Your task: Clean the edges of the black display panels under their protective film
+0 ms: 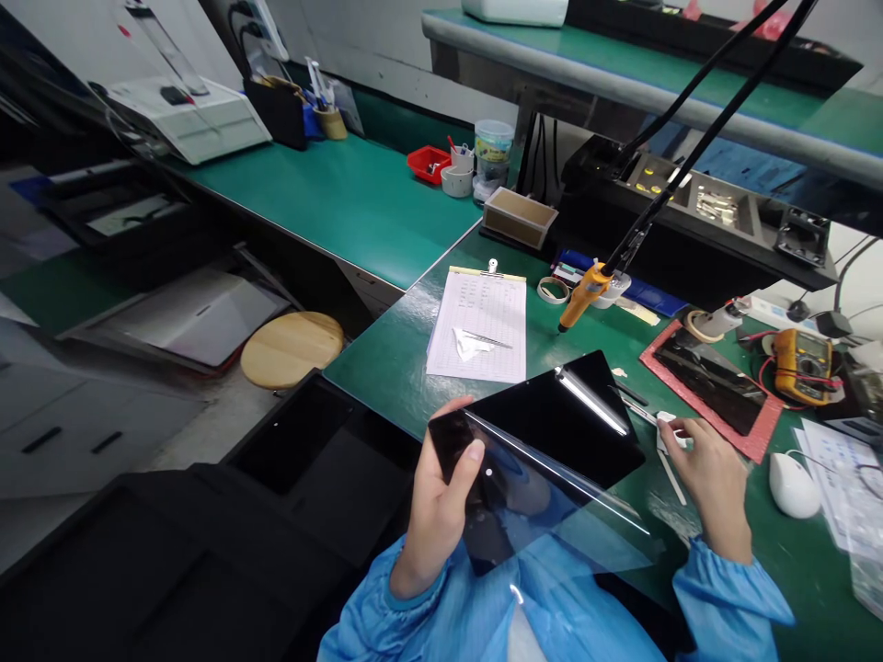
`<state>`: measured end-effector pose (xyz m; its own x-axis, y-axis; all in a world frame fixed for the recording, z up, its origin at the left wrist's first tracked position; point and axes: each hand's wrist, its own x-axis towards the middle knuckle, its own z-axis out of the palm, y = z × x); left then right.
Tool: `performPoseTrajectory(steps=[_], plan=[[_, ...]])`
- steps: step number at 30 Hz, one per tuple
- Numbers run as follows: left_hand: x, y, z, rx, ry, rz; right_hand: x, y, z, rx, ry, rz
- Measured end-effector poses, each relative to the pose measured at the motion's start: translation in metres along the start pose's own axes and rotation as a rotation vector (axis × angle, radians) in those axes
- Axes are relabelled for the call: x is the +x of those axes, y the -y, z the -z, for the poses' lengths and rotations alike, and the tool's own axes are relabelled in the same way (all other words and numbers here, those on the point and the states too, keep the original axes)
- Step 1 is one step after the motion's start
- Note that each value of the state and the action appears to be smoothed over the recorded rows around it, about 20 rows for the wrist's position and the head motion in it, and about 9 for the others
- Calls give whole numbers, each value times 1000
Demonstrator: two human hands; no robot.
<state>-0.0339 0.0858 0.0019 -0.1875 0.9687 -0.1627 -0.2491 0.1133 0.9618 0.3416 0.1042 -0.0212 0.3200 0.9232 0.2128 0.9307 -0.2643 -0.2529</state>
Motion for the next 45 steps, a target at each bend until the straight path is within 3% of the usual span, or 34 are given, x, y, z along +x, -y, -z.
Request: performPoseTrajectory(steps=[6,13,17,24,31,39,45], plan=[[4,9,0,7,14,-21,-5,8,2,58,-7,21],[-3,-12,-12,-100,-17,136,-7,7,1,86,32,14],[-4,-13,-14,-113,-19,115,-11,2,-5,82,1,10],[5,1,-1,-47,64,120,-11,-2,-11,55,-33,56],[18,10,13,-41,13,302,-1,-2,-25,29,15,187],[49,42,24,-21,119,398,24,24,-44,17,123,305],[57,57,23,35,111,407,44,69,-64,34,219,322]])
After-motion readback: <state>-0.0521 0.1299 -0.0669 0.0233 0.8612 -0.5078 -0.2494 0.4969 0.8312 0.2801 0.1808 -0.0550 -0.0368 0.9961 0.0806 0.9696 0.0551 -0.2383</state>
